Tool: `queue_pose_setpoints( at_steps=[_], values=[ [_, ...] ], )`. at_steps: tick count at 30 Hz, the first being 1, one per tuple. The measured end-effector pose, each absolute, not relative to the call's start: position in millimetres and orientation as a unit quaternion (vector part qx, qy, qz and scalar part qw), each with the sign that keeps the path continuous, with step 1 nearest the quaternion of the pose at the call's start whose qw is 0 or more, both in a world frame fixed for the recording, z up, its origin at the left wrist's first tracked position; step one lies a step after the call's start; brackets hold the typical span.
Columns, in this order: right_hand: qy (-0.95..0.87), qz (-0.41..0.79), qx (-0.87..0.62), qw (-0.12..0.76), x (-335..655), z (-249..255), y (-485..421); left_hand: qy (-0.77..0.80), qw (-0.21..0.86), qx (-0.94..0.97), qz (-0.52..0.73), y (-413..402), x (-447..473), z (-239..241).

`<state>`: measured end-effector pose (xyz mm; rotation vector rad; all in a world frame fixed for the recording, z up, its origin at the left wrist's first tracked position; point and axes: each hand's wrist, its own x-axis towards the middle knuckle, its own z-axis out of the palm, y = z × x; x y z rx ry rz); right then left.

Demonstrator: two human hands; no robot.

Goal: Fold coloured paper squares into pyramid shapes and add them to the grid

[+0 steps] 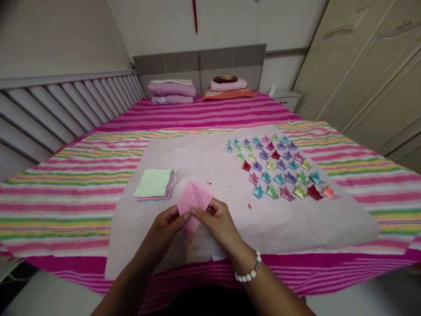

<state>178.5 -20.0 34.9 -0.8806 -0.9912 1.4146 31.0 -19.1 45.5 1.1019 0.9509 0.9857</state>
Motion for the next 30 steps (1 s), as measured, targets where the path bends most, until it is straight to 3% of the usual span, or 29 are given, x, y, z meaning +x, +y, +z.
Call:
queue_pose_setpoints(
  at_steps=[5,9,15,21,30],
  values=[
    [-0.386,0.611,-0.403,0.562,177.9,29.9,-21.6,0.434,0.501,0.53,0.529,-18.0,28.9,43.2],
    [-0.39,0.605,-0.388,0.576,180.1,29.6,-21.2,0.435,0.413,0.628,0.496,-20.3,24.2,42.4],
    [-0.402,0.533,-0.437,0.603,187.5,30.1,-16.8,0.472,0.438,0.603,0.471,-20.6,24.1,42.4],
    [-0.32,0.579,-0.413,0.626,186.8,30.7,-15.5,0.482,0.492,0.573,0.444,-17.8,23.0,42.1],
    [-0.364,0.556,-0.395,0.634,191.4,32.4,-15.9,0.509,0.467,0.567,0.449,-16.9,25.4,39.9]
  ],
)
